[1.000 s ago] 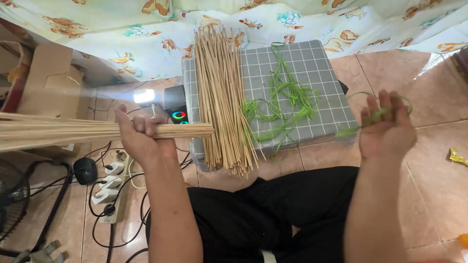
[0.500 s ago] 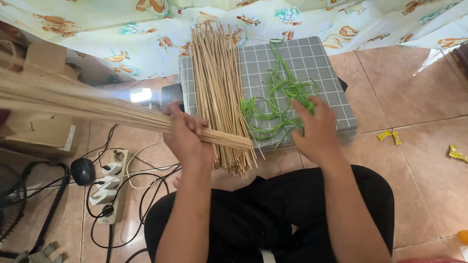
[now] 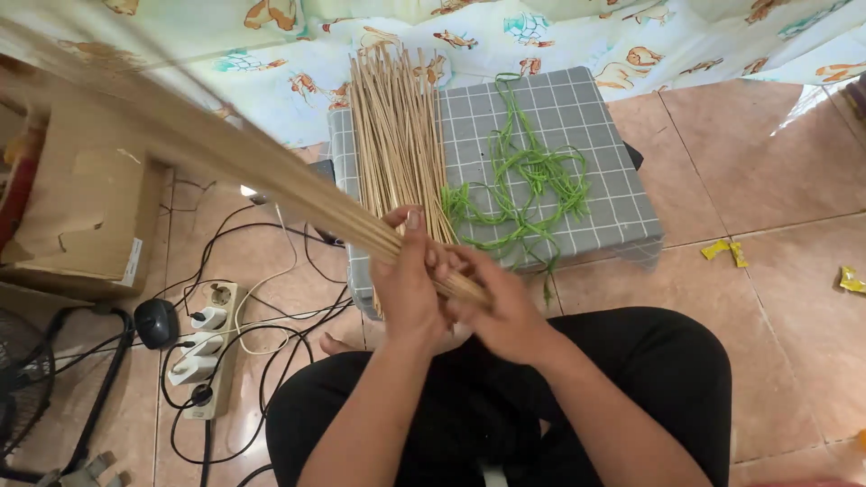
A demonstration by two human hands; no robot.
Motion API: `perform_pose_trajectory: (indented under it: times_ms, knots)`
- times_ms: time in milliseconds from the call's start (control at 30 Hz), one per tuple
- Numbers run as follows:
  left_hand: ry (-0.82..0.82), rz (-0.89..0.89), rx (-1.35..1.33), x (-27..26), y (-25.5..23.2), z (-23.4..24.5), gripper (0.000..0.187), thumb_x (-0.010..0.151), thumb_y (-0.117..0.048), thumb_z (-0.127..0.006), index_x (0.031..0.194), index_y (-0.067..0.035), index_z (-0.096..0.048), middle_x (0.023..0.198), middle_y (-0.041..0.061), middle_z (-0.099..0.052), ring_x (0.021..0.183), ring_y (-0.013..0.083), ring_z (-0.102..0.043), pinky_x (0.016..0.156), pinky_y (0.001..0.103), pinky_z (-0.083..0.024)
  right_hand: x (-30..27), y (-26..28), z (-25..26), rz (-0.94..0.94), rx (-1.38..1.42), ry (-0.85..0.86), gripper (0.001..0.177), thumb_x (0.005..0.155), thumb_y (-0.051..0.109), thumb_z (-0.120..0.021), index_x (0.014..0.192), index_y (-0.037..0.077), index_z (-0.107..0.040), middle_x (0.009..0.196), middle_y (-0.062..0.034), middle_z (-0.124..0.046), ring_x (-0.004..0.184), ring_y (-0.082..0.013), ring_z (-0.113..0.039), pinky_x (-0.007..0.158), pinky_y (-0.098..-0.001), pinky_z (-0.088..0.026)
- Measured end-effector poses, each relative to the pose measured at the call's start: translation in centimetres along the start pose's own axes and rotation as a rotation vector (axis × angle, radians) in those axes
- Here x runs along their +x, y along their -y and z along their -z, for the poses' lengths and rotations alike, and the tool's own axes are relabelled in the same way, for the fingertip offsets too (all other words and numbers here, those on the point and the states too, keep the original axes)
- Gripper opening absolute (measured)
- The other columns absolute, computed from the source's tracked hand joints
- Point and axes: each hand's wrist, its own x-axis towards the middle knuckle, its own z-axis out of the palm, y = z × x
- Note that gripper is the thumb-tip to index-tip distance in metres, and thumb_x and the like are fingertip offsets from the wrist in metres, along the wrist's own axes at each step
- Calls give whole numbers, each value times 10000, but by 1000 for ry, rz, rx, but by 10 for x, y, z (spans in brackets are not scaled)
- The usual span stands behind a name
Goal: Tying bundles of thin wooden sticks together using green plastic string.
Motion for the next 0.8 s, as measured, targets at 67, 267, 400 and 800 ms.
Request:
perform_pose_trajectory:
  times_ms: [67,267,400,800]
  knots:
    - [106,-29,260,7,-2,4,264,1045,-159,-577,1237,1,-494,548,-49,-448,401,82,-516,542,271,-569,5,24,-1,-200,-154,363,715,972,154,-568,1576,-48,-244,833,-235,-764,724,-318,-761,699,-455,-600]
    - [268,-38,494,-2,-31,2,226,1037,-247,-581,1129,-41,-571,558,61,-583,438,172,-622,503,321,-577,-52,-62,-14,-195,35,250,594,1025,87,-531,1561,-59,-321,1475,-260,-545,1290,-331,-534,1058,-565,-462]
    - [216,-47,465,0,-19,30,462,1023,-108,-472,1482,-127,-425,723,0,-512,482,81,-453,424,217,-381,-49,-17,-23,-526,364,320,685,1022,161,-521,1635,96,-224,720,6,-519,533,-77,-417,458,-222,-326]
    - [146,207,1103,-42,-51,49,547,955,-234,-559,1409,46,-442,743,260,-657,512,280,-629,489,423,-534,-11,-19,49,-301,146,-254,435,1052,185,-534,1455,23,-513,889,-115,-688,765,-210,-719,728,-344,-642]
